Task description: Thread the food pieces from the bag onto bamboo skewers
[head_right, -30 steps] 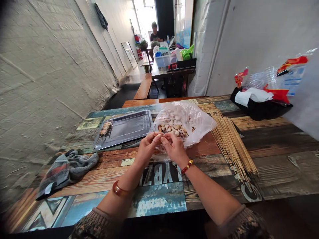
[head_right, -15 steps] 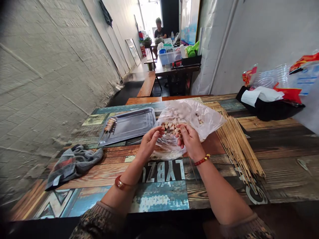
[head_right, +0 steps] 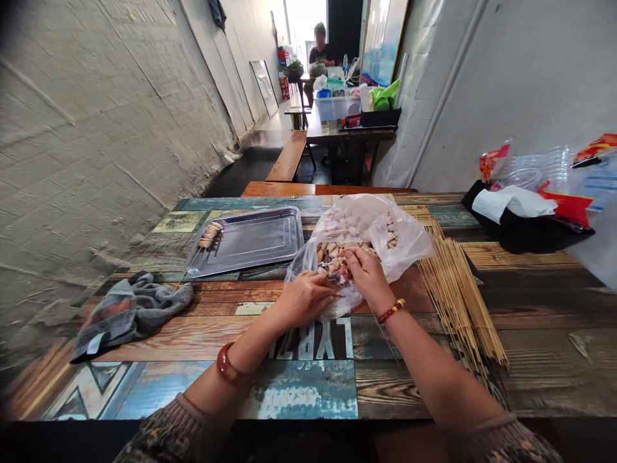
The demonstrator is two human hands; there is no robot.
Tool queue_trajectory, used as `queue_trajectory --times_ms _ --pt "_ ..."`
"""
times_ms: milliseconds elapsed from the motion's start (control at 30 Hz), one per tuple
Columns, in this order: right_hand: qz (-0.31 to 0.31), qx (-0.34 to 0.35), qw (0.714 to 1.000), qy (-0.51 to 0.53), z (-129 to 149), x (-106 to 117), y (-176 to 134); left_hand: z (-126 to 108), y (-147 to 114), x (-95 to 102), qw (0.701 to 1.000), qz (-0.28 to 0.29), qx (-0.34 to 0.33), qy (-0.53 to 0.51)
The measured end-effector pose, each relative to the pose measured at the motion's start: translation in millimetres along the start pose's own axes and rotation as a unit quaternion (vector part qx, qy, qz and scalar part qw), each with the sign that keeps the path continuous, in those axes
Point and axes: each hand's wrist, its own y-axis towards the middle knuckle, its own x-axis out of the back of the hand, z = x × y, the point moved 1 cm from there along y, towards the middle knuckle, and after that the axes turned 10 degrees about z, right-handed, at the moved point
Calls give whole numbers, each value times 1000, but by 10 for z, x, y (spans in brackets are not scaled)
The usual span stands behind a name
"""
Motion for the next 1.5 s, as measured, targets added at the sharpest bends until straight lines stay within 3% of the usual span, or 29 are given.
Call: queue_trajectory --times_ms 67,233,333,533,667,800,900,1000,1100,1233,1367,1500 --pt "-12 -18 1000 -4 -116 70 -41 72 12 -17 998 -6 16 -62" --pt "-14 -26 1000 -1 -202 113 -116 261 109 -90 969 -113 130 -176" --pt "-24 -27 999 4 -177 93 -121 274 179 -115 970 -104 147 -163" --pt "-7 -33 999 14 -148 113 -161 100 313 -87 981 -25 184 -63" --pt "-6 -18 1000 -16 -162 144 -167 36 348 -123 974 -45 221 -35" --pt "-4 -7 1000 0 -187 144 -173 113 306 -187 965 -96 200 -140" --pt "0 5 1000 10 -189 137 -186 163 234 -194 929 -135 176 -295" --pt "6 8 1000 -4 -193 139 -201 122 145 -166 862 -125 166 -463" --pt "3 6 1000 -11 -191 130 -222 31 41 -129 800 -116 159 -566" --pt "-13 9 999 44 -119 87 -252 -30 -80 -100 779 -144 147 -592" --pt "-44 -13 994 100 27 36 -243 -9 -101 -103 768 -192 187 -582" --pt "11 -14 994 103 99 -73 -180 -3 -28 -111 745 -209 182 -607"
